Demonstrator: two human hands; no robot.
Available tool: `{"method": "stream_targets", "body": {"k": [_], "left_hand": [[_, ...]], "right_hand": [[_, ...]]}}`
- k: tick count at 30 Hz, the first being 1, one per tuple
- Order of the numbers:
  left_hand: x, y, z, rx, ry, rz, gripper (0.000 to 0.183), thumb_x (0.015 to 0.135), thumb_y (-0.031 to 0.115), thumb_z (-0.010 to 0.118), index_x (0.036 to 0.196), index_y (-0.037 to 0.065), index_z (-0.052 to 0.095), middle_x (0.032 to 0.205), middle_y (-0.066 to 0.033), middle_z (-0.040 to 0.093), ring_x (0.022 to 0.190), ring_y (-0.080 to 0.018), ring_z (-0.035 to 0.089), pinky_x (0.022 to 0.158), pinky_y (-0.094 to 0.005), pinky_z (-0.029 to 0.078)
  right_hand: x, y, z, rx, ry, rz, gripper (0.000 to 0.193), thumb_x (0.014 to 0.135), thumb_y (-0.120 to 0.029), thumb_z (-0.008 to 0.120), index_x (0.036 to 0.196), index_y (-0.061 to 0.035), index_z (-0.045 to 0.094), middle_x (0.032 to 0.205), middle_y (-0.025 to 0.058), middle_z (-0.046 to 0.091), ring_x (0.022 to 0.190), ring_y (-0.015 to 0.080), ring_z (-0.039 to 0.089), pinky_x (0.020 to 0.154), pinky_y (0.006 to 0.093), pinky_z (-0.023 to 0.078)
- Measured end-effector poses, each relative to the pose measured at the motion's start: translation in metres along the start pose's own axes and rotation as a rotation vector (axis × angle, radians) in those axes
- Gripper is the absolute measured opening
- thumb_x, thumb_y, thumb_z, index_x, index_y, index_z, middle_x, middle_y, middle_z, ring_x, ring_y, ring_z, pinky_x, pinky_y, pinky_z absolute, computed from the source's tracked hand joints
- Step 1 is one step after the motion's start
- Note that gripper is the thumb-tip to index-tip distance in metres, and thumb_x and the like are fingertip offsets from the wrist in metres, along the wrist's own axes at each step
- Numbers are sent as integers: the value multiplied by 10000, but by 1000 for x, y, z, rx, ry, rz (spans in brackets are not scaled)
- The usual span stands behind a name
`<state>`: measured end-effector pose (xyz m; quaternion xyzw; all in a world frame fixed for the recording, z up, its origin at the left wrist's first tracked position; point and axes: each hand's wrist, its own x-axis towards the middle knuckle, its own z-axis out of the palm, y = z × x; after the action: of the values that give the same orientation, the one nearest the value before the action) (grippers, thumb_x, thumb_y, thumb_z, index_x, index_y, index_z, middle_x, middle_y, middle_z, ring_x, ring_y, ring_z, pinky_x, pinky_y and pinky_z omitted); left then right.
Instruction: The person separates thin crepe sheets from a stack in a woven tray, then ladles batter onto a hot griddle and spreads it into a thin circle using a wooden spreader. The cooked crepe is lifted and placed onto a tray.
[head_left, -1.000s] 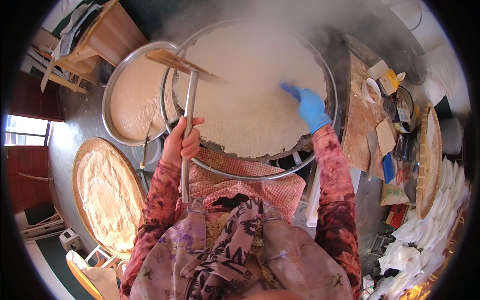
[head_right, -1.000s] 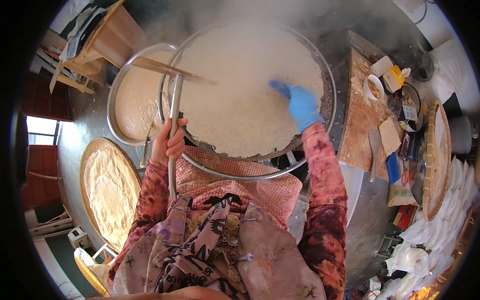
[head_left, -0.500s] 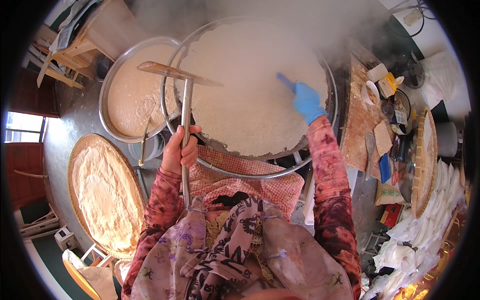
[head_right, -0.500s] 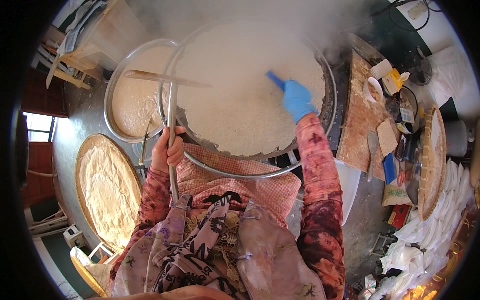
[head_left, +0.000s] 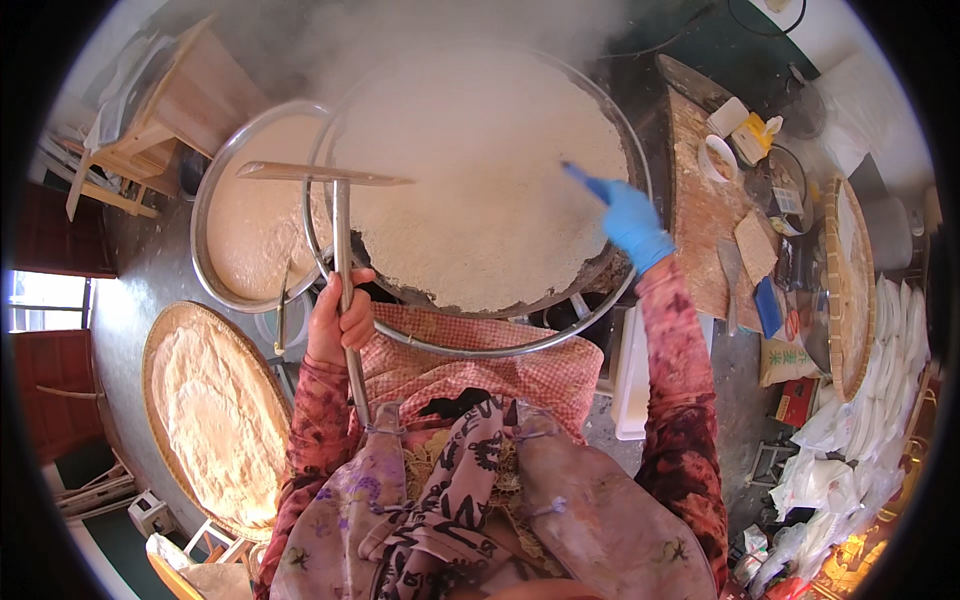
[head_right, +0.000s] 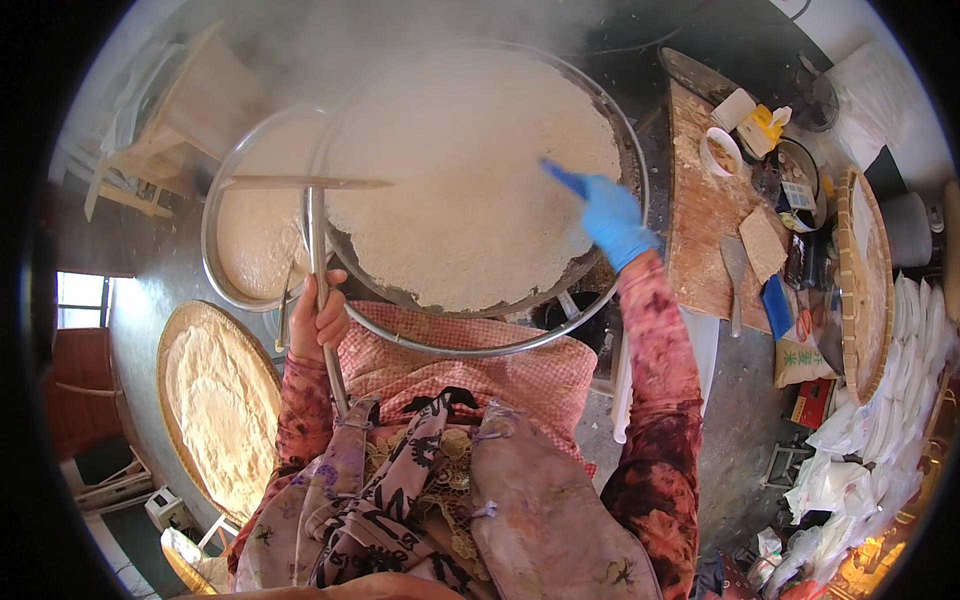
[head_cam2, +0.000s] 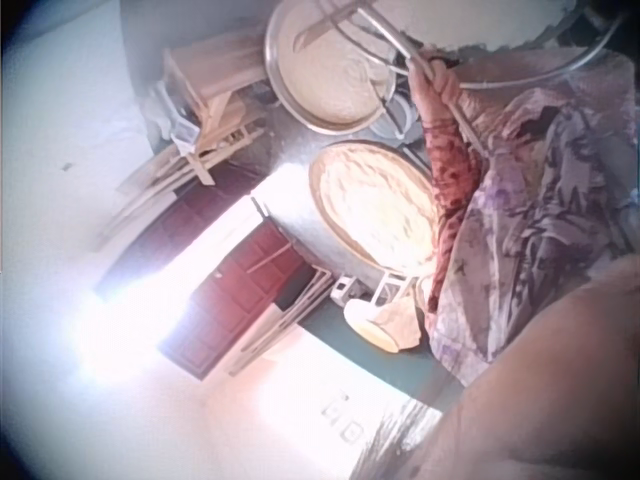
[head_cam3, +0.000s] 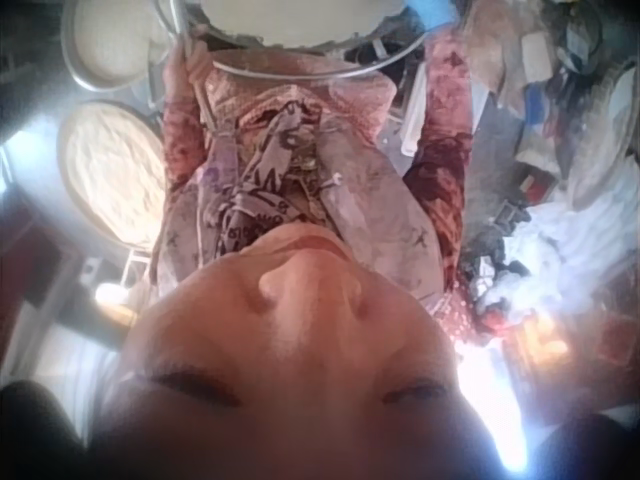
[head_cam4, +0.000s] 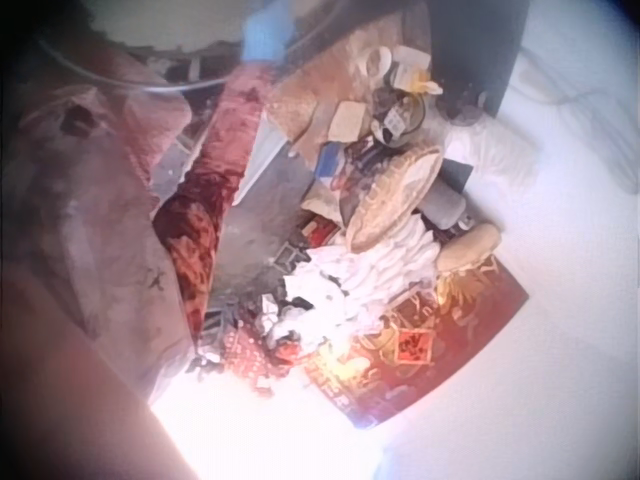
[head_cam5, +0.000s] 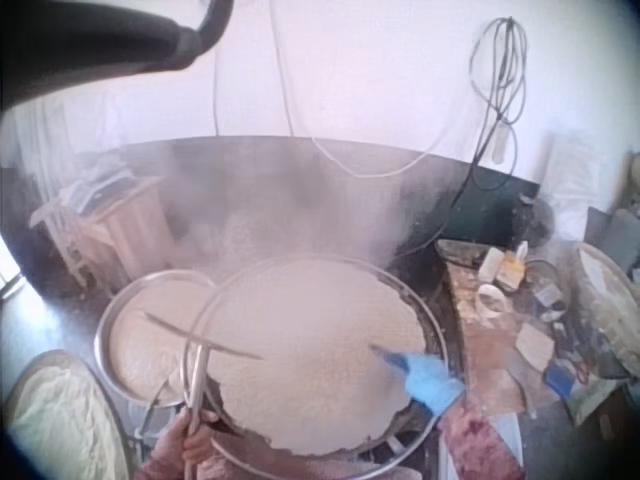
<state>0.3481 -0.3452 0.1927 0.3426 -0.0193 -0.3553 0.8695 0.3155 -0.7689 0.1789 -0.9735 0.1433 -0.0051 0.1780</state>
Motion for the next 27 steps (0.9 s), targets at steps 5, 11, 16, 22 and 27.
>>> {"method": "stream_targets", "body": {"k": [5, 11, 16, 22, 27], "left_hand": [[1, -2, 4, 68, -8, 40, 423, 973, 344, 305, 1127, -9, 480, 499, 53, 287, 324, -30, 254, 286, -182, 258], [1, -4, 10, 149, -25, 62, 357, 966, 299, 359, 1115, -6, 470, 504, 56, 287, 331, -26, 250, 298, -171, 248], [2, -6, 6, 101, -5, 46, 342, 969, 280, 348, 1115, -7, 463, 510, 60, 299, 339, -27, 258, 305, -174, 257], [1, -9, 0, 52, -54, 65, 357, 972, 295, 332, 1115, -3, 466, 511, 63, 305, 343, -30, 281, 313, -179, 270], [-7, -10, -1, 22, -53, 66, 362, 973, 302, 325, 1101, 2, 481, 508, 62, 303, 342, -33, 278, 316, -184, 276]], "right_hand": [[40, 69, -19, -38, 165, 135, 320, 782, -73, 495, 1083, -117, 593, 973, 200, 609, 941, 366, 571, 813, 432, 455], [32, 82, -12, -100, 62, 140, 333, 800, -37, 471, 1092, -140, 595, 997, 176, 607, 938, 362, 571, 806, 415, 458], [-18, 83, -6, 26, 2, 10, 434, 759, 54, 419, 1111, -121, 602, 1062, 179, 599, 978, 318, 582, 832, 368, 454], [-85, 53, 2, 112, 0, -120, 463, 742, 101, 405, 1117, -90, 597, 1024, 158, 622, 963, 274, 599, 832, 324, 460], [-131, 10, 3, 164, -56, -175, 482, 712, 119, 403, 1111, -76, 588, 1046, 156, 611, 969, 299, 585, 843, 344, 453]]}}
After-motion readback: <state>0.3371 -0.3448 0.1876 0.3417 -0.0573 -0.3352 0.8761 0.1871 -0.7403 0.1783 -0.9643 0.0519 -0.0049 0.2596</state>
